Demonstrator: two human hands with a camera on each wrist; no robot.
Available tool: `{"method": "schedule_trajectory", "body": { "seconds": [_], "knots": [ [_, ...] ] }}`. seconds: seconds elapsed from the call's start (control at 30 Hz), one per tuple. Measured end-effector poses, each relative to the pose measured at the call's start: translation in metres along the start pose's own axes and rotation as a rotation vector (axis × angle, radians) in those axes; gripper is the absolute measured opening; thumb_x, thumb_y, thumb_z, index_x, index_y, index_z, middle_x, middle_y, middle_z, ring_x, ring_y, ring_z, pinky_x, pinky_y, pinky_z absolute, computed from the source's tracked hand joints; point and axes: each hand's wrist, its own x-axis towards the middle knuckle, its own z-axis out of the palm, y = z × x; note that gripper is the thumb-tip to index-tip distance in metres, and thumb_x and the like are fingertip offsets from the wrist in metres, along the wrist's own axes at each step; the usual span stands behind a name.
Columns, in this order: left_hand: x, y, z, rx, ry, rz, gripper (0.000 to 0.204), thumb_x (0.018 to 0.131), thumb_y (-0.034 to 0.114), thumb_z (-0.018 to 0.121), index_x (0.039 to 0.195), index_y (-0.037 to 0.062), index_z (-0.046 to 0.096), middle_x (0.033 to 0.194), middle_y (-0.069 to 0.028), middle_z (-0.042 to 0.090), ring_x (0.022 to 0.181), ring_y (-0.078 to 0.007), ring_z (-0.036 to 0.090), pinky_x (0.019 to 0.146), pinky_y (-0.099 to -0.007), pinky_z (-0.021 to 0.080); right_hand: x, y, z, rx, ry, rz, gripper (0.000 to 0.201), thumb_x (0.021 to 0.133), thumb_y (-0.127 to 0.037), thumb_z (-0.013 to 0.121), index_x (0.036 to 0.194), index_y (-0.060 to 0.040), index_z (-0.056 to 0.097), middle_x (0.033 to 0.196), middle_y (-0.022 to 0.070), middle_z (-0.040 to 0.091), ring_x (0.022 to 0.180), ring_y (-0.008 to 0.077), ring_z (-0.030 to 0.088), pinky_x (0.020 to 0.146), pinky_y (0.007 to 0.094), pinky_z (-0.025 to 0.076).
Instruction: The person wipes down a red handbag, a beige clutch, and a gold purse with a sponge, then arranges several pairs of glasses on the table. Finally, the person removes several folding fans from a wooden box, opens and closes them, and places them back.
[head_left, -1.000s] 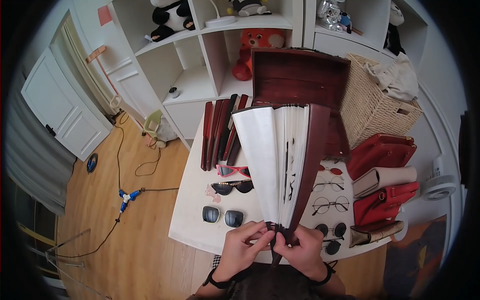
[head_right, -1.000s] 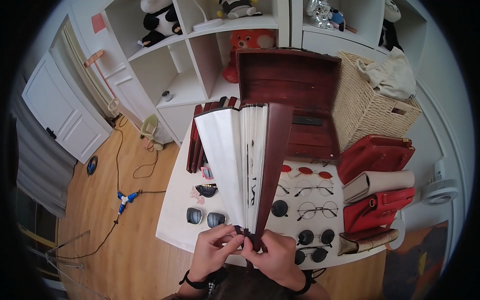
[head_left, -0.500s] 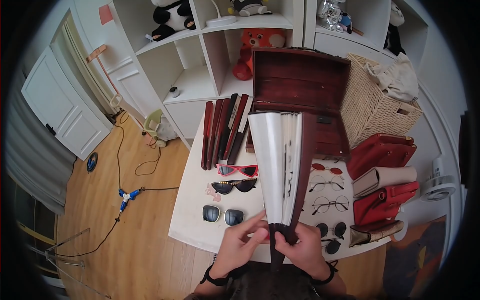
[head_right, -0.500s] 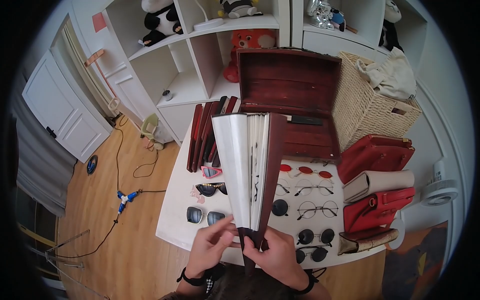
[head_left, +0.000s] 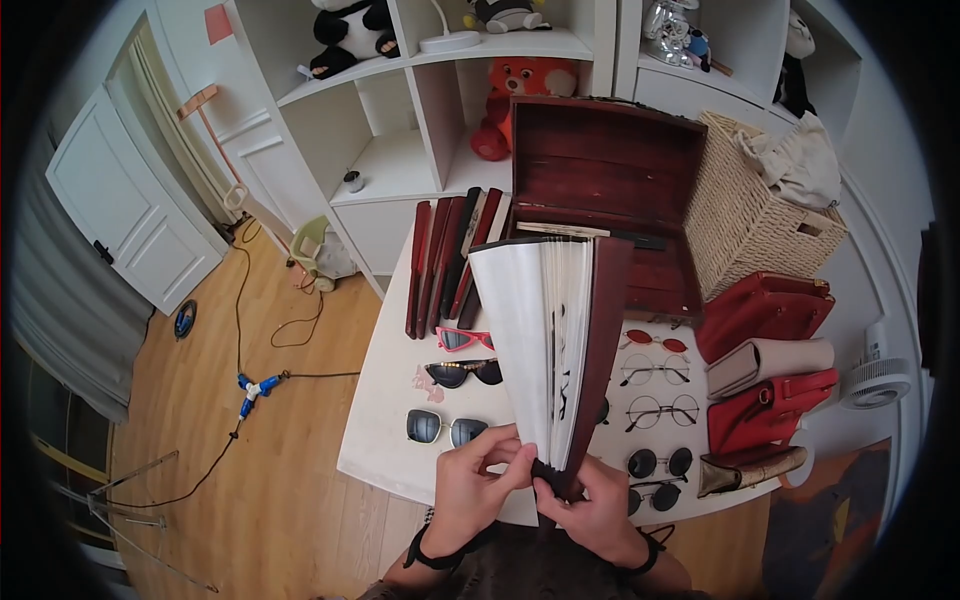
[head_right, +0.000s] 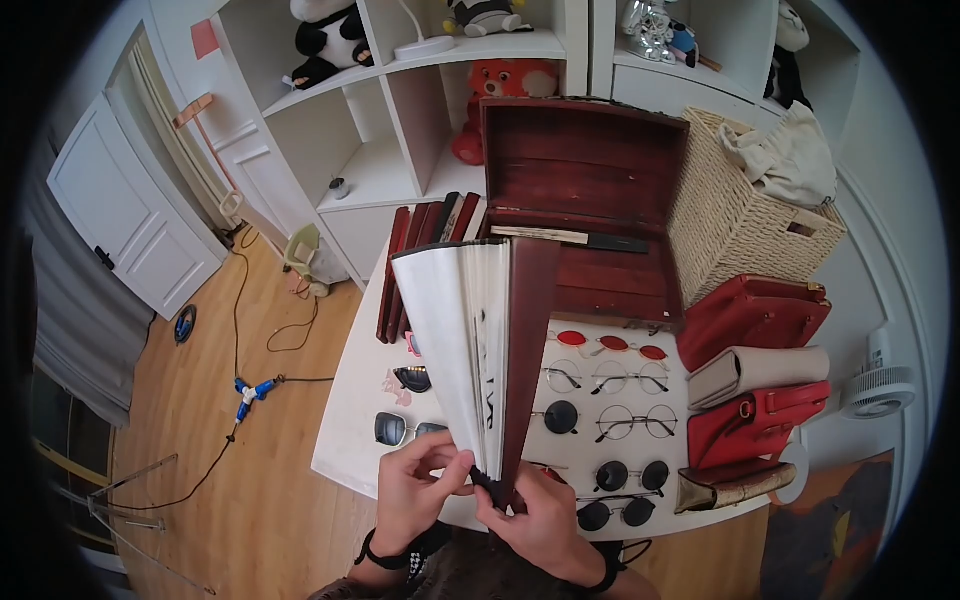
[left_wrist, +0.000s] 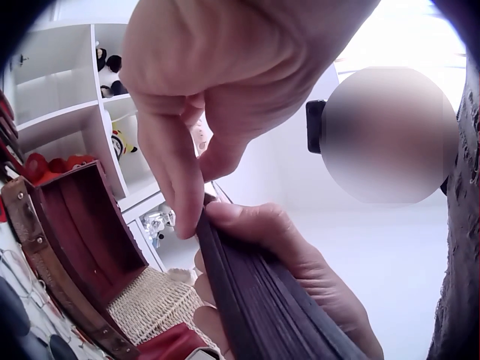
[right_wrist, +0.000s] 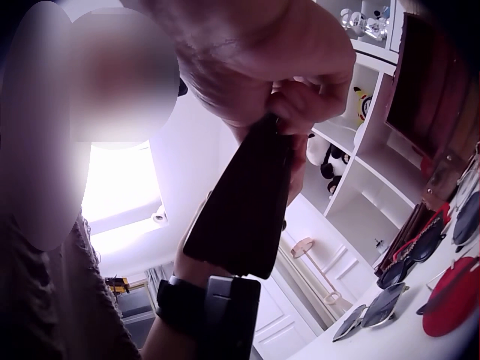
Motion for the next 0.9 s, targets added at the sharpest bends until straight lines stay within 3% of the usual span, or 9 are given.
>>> {"method": "schedule_trajectory", "body": {
  "seconds": [0.1, 0.2, 0.37, 0.47, 0.63, 0.7, 0.83, 0.9],
  "knots": [
    [-0.001, -0.001, 0.001, -0.078, 0.019, -0.005, 0.027, 0.09, 0.002, 0.067, 0.115, -0.0077, 0.061, 0.091, -0.0112, 0.071, 0.081, -0.0111, 0.069, 0.065, -0.0238, 0.06, -0.002, 0.006, 0.0, -0.054, 0.037, -0.16, 0.023, 0.073, -0.01, 0.08, 0.09, -0.0015, 0.066, 0.067, 0.0053, 0.061, 0.049, 0.0155, 0.057, 0.047, 0.0284, 0.045],
    [0.0, -0.006, 0.004, -0.089, 0.02, 0.008, 0.028, 0.09, 0.002, 0.066, 0.115, -0.0079, 0.059, 0.092, -0.0108, 0.07, 0.08, -0.0107, 0.068, 0.065, -0.0235, 0.06, 0.0, 0.006, 0.001, -0.103, 0.042, -0.194, 0.022, 0.074, -0.01, 0.079, 0.089, -0.0024, 0.065, 0.068, 0.0055, 0.06, 0.052, 0.0186, 0.059, 0.048, 0.0296, 0.047],
    [0.001, -0.007, 0.003, -0.003, -0.027, 0.0, 0.026, 0.094, 0.002, 0.062, 0.117, -0.0078, 0.056, 0.096, -0.0108, 0.069, 0.089, -0.0139, 0.067, 0.07, -0.0269, 0.062, 0.002, -0.001, -0.002, -0.244, -0.006, -0.172, 0.023, 0.075, -0.012, 0.078, 0.091, -0.002, 0.064, 0.071, 0.0069, 0.061, 0.054, 0.0209, 0.062, 0.049, 0.0313, 0.049],
    [0.0, -0.01, 0.001, -0.029, -0.076, -0.015, 0.027, 0.094, 0.002, 0.061, 0.119, -0.0071, 0.056, 0.096, -0.0106, 0.069, 0.088, -0.0138, 0.067, 0.069, -0.0281, 0.063, 0.0, 0.004, -0.001, -0.205, -0.026, -0.136, 0.025, 0.076, -0.012, 0.077, 0.093, -0.0013, 0.063, 0.072, 0.0082, 0.062, 0.055, 0.0214, 0.062, 0.05, 0.032, 0.05],
    [0.001, -0.003, -0.006, -0.104, 0.013, 0.095, 0.037, 0.094, 0.003, 0.061, 0.128, -0.0076, 0.049, 0.093, -0.0146, 0.071, 0.078, -0.0164, 0.071, 0.065, -0.0267, 0.06, -0.004, 0.001, -0.001, -0.137, -0.055, -0.106, 0.027, 0.077, -0.013, 0.077, 0.093, 0.0009, 0.061, 0.071, 0.01, 0.061, 0.053, 0.0219, 0.062, 0.049, 0.0315, 0.05],
    [0.003, 0.006, -0.012, -0.074, 0.007, 0.097, 0.039, 0.095, 0.003, 0.06, 0.13, -0.0071, 0.046, 0.093, -0.0151, 0.071, 0.076, -0.0175, 0.071, 0.065, -0.027, 0.06, -0.006, -0.004, -0.002, -0.147, -0.033, -0.203, 0.027, 0.077, -0.014, 0.077, 0.092, 0.0017, 0.06, 0.071, 0.0106, 0.06, 0.052, 0.0221, 0.061, 0.047, 0.0306, 0.049],
    [0.0, 0.02, -0.016, -0.135, -0.061, -0.055, 0.042, 0.095, 0.003, 0.059, 0.133, -0.0067, 0.045, 0.09, -0.0139, 0.07, 0.077, -0.0174, 0.071, 0.065, -0.0275, 0.061, -0.014, -0.005, -0.002, -0.119, -0.115, -0.155, 0.027, 0.077, -0.013, 0.077, 0.091, 0.0012, 0.06, 0.07, 0.0106, 0.06, 0.052, 0.0224, 0.062, 0.047, 0.0302, 0.049],
    [0.0, 0.022, -0.017, -0.104, -0.076, -0.083, 0.044, 0.095, 0.003, 0.059, 0.135, -0.0056, 0.044, 0.089, -0.0131, 0.07, 0.077, -0.0169, 0.071, 0.066, -0.0276, 0.062, -0.02, -0.004, 0.0, -0.07, -0.179, -0.105, 0.033, 0.076, -0.009, 0.076, 0.106, -0.0011, 0.064, 0.078, 0.0107, 0.065, 0.056, 0.0202, 0.064, 0.051, 0.0305, 0.05]
  ]
}}
